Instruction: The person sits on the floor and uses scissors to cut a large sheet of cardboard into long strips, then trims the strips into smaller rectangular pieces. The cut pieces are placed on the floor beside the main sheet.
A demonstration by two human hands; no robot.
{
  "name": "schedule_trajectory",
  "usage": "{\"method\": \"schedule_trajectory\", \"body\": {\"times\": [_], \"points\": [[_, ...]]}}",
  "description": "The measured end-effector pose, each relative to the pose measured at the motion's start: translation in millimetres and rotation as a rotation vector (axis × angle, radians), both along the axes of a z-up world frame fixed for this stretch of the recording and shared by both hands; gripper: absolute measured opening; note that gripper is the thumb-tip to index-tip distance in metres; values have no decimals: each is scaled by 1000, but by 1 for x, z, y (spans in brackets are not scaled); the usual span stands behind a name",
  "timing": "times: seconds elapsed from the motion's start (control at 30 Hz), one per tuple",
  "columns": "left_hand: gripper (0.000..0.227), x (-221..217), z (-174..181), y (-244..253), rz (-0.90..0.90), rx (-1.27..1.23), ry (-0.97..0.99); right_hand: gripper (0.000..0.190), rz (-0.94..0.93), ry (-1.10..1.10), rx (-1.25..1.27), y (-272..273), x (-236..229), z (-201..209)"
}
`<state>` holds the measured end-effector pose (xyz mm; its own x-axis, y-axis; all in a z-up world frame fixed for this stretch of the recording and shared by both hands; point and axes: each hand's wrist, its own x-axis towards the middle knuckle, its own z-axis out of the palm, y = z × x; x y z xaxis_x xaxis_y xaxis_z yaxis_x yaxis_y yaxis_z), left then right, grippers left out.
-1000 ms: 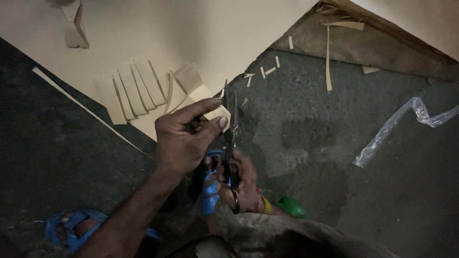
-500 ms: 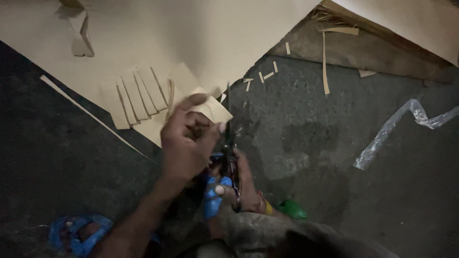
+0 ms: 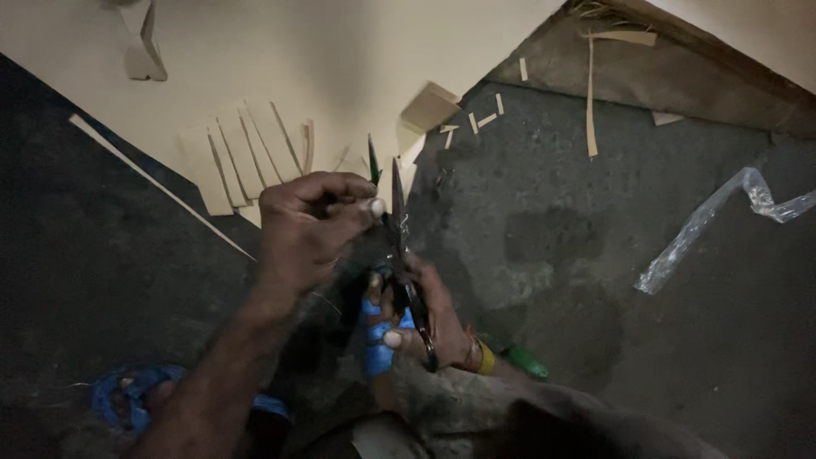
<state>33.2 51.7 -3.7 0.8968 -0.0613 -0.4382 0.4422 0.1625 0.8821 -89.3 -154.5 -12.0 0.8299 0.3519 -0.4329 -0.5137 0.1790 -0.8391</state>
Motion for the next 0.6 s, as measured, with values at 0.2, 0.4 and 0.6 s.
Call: {"method": "schedule_trajectory", "body": {"times": [0.2, 0.4, 0.6], "points": [[18, 0, -5, -1, 21, -59, -80, 96, 1, 0, -38, 1, 2, 4], [16, -1, -10, -2, -19, -87, -83, 88, -21, -134, -110, -2, -9, -11], [16, -1, -14, -5, -6, -94, -88, 70, -59, -102, -115, -1, -17, -21]]}}
